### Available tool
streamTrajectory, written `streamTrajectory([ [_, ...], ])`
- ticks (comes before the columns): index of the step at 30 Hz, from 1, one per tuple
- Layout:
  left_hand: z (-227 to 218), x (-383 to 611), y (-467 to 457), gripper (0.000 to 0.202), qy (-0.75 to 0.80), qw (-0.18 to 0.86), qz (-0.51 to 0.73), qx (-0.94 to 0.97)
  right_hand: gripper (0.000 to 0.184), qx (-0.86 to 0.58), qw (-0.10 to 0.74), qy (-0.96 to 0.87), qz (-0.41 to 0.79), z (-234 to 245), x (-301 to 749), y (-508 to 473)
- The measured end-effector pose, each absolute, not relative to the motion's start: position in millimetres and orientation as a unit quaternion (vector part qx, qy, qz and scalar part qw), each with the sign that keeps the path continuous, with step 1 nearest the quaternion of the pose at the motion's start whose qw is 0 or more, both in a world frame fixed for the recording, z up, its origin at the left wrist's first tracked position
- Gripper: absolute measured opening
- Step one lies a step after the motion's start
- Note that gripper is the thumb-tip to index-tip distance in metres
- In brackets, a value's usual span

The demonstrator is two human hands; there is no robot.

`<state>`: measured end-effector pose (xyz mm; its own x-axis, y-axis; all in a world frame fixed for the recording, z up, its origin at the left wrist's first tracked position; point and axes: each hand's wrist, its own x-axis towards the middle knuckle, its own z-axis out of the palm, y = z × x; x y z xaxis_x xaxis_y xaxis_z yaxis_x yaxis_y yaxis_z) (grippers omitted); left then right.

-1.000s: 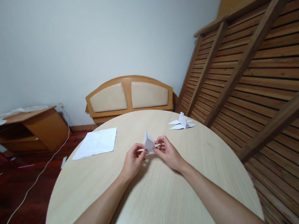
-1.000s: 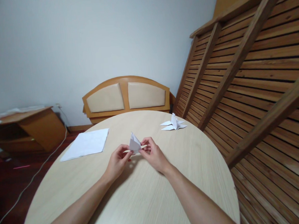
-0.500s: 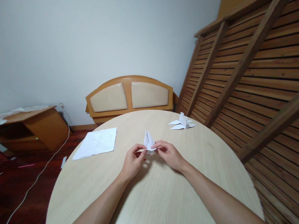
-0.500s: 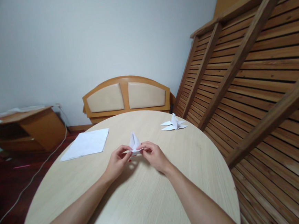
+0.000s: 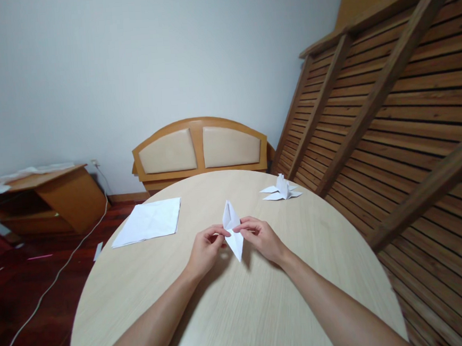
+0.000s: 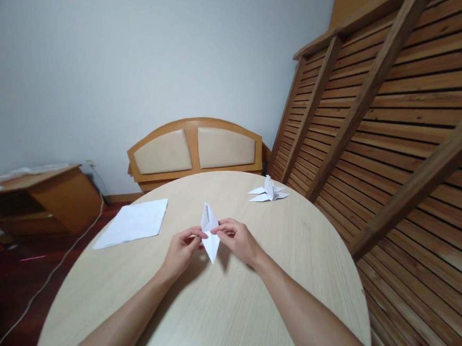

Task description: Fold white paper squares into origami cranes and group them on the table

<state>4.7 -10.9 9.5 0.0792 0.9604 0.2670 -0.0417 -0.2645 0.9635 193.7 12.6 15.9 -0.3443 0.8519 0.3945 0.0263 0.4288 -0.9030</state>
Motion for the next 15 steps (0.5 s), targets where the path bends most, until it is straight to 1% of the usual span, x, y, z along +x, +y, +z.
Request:
streamTrajectory([
  [5, 11.7, 7.1, -12.7, 0.024, 0.395, 0.456, 0.544, 0.583, 0.017, -0.327, 0.49, -0.683, 0.432, 12.8, 190.8, 13.4],
  [10, 10.0, 7.9, -11.6, 0.028, 0.395, 0.449, 0.537, 0.594, 0.024, -0.342, 0.498, -0.662, 0.443, 10.8, 189.7, 14.5],
  [15, 6.3, 8.2, -10.2, 0.029, 0.384, 0.418, 0.571, 0.593, 0.031, -0.311, 0.532, -0.665, 0.422, 10.7, 188.5, 14.1],
])
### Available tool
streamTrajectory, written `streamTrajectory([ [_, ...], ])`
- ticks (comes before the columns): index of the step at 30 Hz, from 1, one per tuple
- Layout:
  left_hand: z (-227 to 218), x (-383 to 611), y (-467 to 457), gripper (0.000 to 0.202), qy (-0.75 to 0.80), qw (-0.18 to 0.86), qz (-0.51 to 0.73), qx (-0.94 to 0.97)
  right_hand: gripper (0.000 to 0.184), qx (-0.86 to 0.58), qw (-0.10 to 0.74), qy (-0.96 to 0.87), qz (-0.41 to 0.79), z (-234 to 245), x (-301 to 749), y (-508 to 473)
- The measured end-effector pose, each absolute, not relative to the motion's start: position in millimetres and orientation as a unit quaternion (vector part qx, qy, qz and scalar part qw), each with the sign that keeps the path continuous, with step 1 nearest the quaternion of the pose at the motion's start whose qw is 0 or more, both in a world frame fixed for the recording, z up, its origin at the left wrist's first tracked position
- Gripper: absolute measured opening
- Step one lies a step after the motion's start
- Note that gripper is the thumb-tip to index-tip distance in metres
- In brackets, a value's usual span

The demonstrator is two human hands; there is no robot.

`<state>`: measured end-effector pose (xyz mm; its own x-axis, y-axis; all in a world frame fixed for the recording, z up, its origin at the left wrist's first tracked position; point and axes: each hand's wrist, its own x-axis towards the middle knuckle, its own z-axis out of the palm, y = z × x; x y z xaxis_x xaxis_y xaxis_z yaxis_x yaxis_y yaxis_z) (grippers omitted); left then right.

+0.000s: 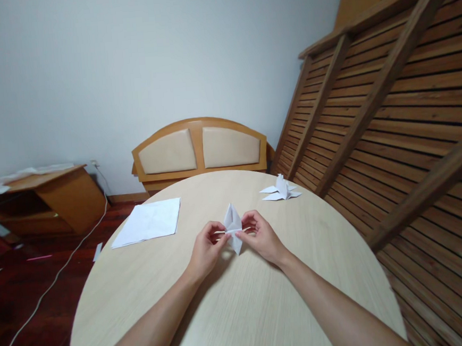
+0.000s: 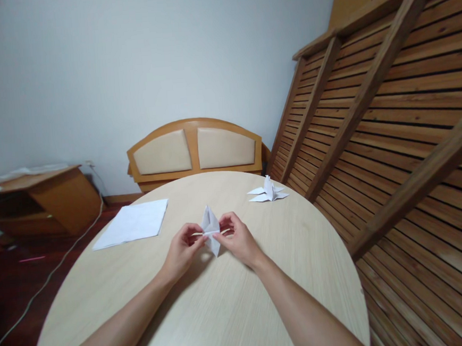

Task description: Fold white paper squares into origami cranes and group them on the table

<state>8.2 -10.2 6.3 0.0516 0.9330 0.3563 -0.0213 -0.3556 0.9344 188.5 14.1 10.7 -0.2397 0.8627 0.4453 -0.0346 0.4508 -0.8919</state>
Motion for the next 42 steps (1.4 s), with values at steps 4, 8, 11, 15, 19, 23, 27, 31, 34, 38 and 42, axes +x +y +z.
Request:
streamTrajectory([
  [4, 5.8, 8.8, -10.3, 0.03, 0.379, 0.398, 0.583, 0.598, 0.035, -0.3, 0.543, -0.673, 0.402, 12.1, 187.6, 12.2],
  [8, 6.3, 9.0, -11.0, 0.033, 0.372, 0.393, 0.583, 0.606, 0.03, -0.309, 0.537, -0.683, 0.386, 13.3, 187.8, 11.0],
  [11, 5.9, 8.2, -11.6, 0.033, 0.37, 0.388, 0.577, 0.616, 0.026, -0.32, 0.534, -0.689, 0.371, 14.3, 188.4, 11.1],
  [15, 5.6, 7.1, -12.5, 0.033, 0.383, 0.373, 0.568, 0.626, 0.024, -0.33, 0.534, -0.694, 0.353, 15.3, 188.9, 11.3],
  [19, 8.7, 7.3, -14.7, 0.033, 0.389, 0.374, 0.554, 0.634, 0.039, -0.317, 0.552, -0.688, 0.348, 14.3, 189.0, 10.9],
  [23, 12.8, 8.1, -17.1, 0.031, 0.395, 0.385, 0.536, 0.64, 0.04, -0.309, 0.545, -0.701, 0.342, 13.7, 188.8, 10.0],
  [27, 13.1, 8.0, -17.1, 0.027, 0.396, 0.381, 0.533, 0.643, 0.04, -0.305, 0.542, -0.705, 0.34, 14.8, 188.5, 9.1],
  [31, 12.0, 7.9, -16.8, 0.026, 0.398, 0.382, 0.53, 0.644, 0.051, -0.294, 0.551, -0.703, 0.341, 16.3, 189.3, 8.4],
  [34, 11.9, 7.8, -17.2, 0.026, 0.404, 0.38, 0.524, 0.646, 0.046, -0.298, 0.54, -0.712, 0.334, 16.8, 190.4, 8.3],
  [38, 10.5, 6.9, -16.8, 0.019, 0.399, 0.357, 0.528, 0.659, 0.031, -0.309, 0.52, -0.721, 0.339, 16.1, 191.1, 9.2],
  [42, 9.2, 5.8, -15.6, 0.013, 0.401, 0.319, 0.534, 0.673, 0.022, -0.308, 0.518, -0.728, 0.328, 15.2, 191.1, 11.3],
])
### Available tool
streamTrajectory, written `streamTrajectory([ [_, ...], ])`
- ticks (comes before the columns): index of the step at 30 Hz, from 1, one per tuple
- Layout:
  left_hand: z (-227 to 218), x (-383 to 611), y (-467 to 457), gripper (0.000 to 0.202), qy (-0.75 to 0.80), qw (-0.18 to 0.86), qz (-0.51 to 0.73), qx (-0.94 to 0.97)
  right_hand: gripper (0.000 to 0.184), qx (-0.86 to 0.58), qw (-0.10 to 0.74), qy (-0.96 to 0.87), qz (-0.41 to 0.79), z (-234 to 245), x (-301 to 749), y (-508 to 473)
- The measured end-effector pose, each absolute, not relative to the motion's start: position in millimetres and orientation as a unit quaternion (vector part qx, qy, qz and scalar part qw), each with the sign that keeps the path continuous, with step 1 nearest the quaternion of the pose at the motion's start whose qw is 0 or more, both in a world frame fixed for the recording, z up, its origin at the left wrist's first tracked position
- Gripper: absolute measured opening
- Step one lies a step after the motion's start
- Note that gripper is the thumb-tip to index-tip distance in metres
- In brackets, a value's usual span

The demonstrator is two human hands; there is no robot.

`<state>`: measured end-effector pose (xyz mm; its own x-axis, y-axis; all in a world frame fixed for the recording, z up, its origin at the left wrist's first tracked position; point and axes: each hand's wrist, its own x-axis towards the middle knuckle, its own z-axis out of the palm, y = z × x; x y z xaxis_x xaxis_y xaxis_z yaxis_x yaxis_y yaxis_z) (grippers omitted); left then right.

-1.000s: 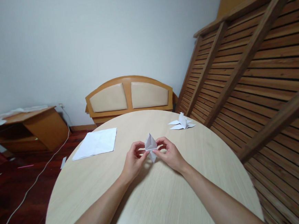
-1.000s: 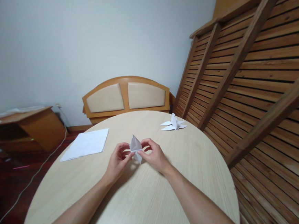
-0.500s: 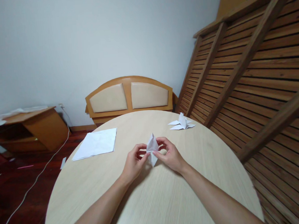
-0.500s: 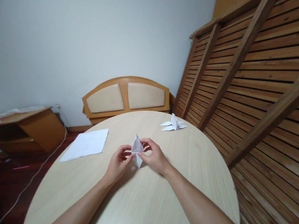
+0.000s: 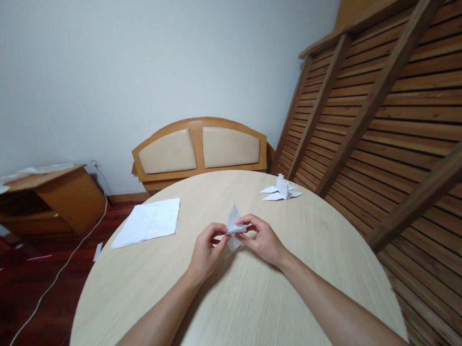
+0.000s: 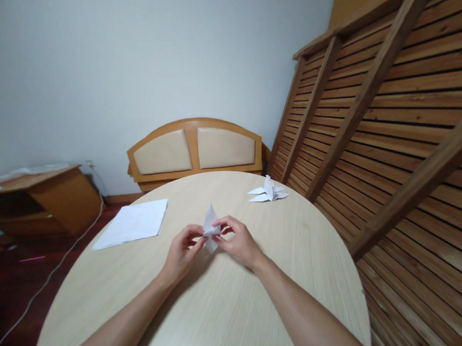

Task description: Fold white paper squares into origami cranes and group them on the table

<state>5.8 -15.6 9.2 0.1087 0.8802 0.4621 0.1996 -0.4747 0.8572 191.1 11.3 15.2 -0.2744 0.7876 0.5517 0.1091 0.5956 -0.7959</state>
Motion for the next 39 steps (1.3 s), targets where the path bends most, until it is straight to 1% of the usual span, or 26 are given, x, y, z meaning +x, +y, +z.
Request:
streamTrajectory([
  [4, 11.0, 5.3, -16.5, 0.011, 0.41, 0.293, 0.537, 0.676, 0.017, -0.298, 0.536, -0.735, 0.29, 16.4, 191.6, 12.6],
  [7, 13.9, 4.5, -17.8, 0.014, 0.405, 0.279, 0.536, 0.686, 0.02, -0.295, 0.54, -0.74, 0.273, 17.8, 191.7, 12.1],
  [16, 16.9, 4.9, -18.4, 0.022, 0.4, 0.258, 0.555, 0.682, 0.028, -0.298, 0.522, -0.745, 0.289, 16.0, 191.2, 12.3],
  [21, 14.9, 4.5, -17.3, 0.028, 0.393, 0.275, 0.547, 0.686, 0.024, -0.297, 0.532, -0.737, 0.293, 17.5, 190.9, 12.4],
  [25, 12.8, 3.5, -16.0, 0.026, 0.397, 0.274, 0.54, 0.69, 0.024, -0.302, 0.533, -0.74, 0.279, 19.2, 191.0, 10.9],
  [31, 12.1, 2.4, -16.8, 0.027, 0.386, 0.249, 0.528, 0.715, 0.031, -0.302, 0.526, -0.745, 0.277, 19.1, 191.8, 10.1],
  [35, 12.9, 3.0, -16.6, 0.025, 0.386, 0.238, 0.54, 0.709, 0.029, -0.304, 0.531, -0.74, 0.28, 19.0, 190.8, 10.5],
  [39, 11.8, 3.6, -15.5, 0.025, 0.4, 0.234, 0.552, 0.693, 0.031, -0.307, 0.538, -0.739, 0.266, 18.8, 189.1, 10.0],
])
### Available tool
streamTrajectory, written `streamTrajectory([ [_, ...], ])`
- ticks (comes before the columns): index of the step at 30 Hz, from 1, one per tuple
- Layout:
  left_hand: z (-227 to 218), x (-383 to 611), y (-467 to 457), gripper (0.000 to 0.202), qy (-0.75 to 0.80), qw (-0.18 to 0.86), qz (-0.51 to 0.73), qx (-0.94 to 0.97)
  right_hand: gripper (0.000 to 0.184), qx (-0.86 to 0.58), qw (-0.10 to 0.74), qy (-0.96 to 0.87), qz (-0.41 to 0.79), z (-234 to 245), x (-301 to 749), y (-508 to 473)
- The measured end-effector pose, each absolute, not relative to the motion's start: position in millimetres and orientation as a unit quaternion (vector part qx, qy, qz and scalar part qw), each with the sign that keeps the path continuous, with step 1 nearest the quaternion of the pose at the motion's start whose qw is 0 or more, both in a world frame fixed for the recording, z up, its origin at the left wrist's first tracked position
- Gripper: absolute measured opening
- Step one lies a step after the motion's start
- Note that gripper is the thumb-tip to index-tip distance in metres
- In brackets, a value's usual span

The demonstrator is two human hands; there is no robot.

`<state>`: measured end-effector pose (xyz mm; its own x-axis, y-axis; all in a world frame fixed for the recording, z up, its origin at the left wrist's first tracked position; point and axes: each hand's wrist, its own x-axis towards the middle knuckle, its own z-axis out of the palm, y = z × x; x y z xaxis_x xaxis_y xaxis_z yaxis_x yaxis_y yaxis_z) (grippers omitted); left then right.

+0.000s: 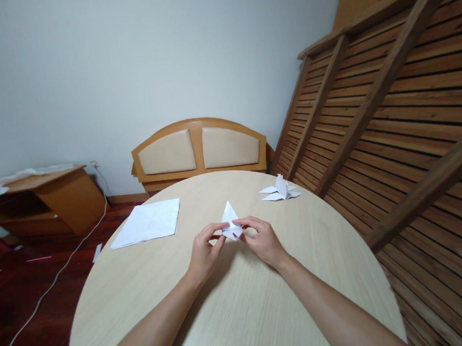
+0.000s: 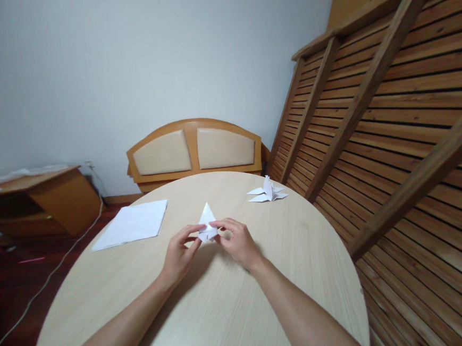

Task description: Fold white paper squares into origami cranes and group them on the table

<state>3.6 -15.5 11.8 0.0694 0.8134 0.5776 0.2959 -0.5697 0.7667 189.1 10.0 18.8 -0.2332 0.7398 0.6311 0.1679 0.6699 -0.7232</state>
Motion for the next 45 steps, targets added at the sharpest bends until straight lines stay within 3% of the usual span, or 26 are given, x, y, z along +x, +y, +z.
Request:
streamTrajectory([
  [12, 12, 8, -13, 0.015, 0.384, 0.287, 0.571, 0.666, 0.028, -0.305, 0.513, -0.762, 0.252, 21, 190, 9],
  [20, 15, 7, -15, 0.014, 0.414, 0.287, 0.563, 0.655, 0.014, -0.31, 0.523, -0.758, 0.234, 19, 189, 10],
  [37, 16, 8, -13, 0.032, 0.474, 0.387, 0.532, 0.586, 0.007, -0.382, 0.495, -0.731, 0.272, 21, 188, 11],
  [45, 21, 7, -17, 0.029, 0.478, 0.312, 0.519, 0.636, 0.012, -0.364, 0.48, -0.741, 0.297, 20, 191, 12],
])
